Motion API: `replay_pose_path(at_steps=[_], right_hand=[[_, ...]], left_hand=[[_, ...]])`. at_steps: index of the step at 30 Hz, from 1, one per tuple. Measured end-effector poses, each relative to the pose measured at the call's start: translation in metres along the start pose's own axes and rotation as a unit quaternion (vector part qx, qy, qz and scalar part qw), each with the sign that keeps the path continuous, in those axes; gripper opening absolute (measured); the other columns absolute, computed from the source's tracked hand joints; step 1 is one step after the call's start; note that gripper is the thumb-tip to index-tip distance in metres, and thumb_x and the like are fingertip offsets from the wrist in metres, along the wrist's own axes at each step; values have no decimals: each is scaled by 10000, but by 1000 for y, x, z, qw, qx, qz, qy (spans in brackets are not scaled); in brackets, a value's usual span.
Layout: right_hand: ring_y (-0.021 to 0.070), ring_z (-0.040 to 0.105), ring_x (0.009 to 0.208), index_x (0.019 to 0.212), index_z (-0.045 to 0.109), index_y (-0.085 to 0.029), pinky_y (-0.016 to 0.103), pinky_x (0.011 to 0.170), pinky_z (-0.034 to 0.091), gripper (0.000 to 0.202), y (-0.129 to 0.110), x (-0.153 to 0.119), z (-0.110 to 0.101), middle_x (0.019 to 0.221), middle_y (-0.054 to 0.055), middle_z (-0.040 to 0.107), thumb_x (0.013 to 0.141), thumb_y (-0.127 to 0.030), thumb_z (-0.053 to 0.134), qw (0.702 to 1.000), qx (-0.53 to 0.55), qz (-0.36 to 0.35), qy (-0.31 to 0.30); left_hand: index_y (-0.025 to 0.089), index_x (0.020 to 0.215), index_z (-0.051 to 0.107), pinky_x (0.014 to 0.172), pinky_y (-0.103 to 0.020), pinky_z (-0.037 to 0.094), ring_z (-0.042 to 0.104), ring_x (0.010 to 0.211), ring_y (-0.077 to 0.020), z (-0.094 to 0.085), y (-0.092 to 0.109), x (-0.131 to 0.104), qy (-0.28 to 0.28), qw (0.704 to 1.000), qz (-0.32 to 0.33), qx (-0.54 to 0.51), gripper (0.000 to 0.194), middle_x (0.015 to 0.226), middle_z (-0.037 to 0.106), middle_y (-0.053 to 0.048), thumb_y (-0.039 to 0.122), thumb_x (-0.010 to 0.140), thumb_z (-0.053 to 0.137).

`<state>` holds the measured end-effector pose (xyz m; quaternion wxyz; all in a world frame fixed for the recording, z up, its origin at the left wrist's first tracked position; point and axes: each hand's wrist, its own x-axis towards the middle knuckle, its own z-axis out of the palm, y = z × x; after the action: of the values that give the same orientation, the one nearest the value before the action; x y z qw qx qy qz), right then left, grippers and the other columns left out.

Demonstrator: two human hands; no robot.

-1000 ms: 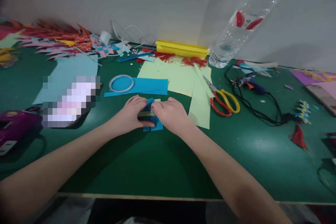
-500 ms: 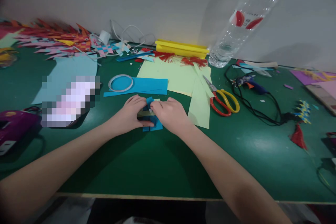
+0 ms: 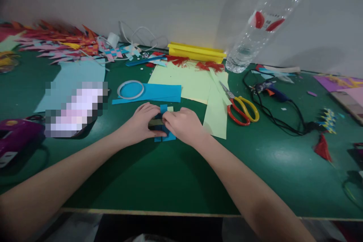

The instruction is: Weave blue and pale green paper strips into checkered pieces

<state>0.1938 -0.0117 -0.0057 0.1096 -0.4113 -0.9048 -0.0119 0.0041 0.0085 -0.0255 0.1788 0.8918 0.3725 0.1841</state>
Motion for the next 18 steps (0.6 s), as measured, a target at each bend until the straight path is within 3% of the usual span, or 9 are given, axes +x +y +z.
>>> replay_pose_path(at_steps=[15,18], right_hand=[[168,618,658,943,631,-148,308,632,368,300,-1,-1,2,791,52,710,958,-254,351,999,-21,38,17],[168,610,636,935,633,-153,303,607,360,297,0,-2,3,777,48,708,955,-262,357,999,-25,36,24]], left_hand=[[204,959,477,989,-469,319,494,1029,-254,0,0,0,4,1000,1,-1,481,993,556,-42,532,693,708],[199,960,489,989,-474,321,498,1013,-249,-2,1,-1,9,1000,5,-7,417,999,564,-48,516,752,662]])
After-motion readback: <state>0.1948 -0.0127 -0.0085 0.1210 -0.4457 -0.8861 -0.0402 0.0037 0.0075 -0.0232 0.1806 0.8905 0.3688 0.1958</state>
